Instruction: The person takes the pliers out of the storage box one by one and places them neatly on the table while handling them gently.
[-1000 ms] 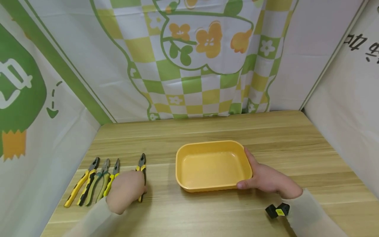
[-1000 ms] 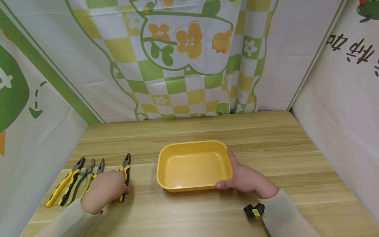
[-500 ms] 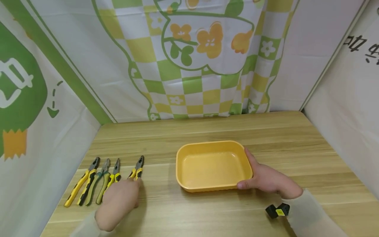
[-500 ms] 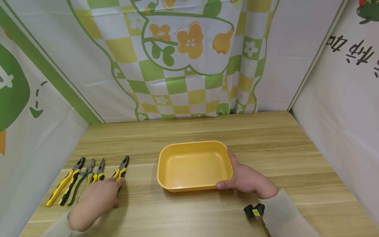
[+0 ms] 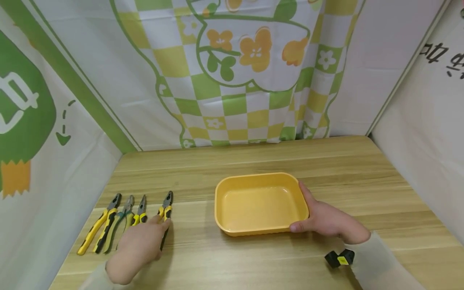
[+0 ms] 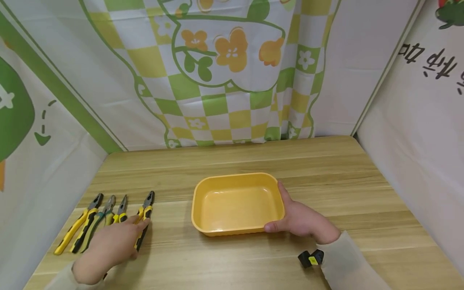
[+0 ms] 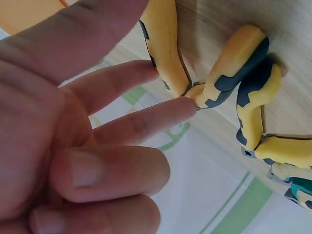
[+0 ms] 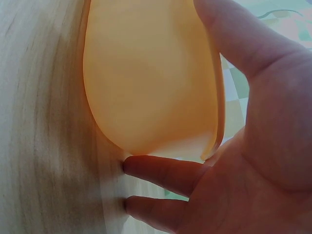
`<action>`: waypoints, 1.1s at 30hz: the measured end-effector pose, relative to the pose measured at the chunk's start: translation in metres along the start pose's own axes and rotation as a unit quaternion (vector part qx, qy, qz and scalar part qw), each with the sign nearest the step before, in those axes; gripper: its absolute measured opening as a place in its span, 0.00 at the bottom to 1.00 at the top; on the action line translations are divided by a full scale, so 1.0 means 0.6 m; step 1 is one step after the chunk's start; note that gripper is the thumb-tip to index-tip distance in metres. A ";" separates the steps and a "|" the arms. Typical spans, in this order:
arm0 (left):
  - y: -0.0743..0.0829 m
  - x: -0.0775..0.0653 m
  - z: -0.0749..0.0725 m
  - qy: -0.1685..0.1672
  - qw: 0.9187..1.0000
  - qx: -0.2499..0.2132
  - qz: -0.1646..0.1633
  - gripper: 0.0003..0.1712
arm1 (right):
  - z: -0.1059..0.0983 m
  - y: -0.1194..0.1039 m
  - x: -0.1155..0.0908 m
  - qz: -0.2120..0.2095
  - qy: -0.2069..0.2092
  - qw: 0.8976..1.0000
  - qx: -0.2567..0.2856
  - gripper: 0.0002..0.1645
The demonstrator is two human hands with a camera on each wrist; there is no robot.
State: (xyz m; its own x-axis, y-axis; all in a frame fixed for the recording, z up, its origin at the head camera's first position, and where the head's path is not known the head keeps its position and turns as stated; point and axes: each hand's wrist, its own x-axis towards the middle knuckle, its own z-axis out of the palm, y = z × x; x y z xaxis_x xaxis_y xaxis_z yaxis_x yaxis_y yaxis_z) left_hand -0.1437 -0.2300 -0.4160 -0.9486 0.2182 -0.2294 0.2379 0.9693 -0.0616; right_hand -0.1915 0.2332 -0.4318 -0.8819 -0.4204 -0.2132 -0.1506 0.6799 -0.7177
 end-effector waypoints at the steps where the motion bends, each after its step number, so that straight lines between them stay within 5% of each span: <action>1: 0.000 0.000 0.000 0.001 1.000 0.001 0.000 0.46 | 0.000 0.000 0.000 0.001 0.000 1.000 0.000 0.81; 33: -0.002 -0.002 0.002 -0.029 0.999 -0.017 -0.038 0.47 | 0.002 0.006 0.004 -0.005 0.002 1.000 0.015 0.81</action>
State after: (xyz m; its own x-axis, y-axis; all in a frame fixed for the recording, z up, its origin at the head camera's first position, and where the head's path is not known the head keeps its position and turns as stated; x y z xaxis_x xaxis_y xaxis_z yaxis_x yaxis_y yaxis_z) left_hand -0.1427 -0.2315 -0.4165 -0.9498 0.1384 -0.2805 0.1580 0.9862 -0.0485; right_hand -0.1937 0.2339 -0.4358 -0.8825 -0.4241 -0.2034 -0.1451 0.6569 -0.7399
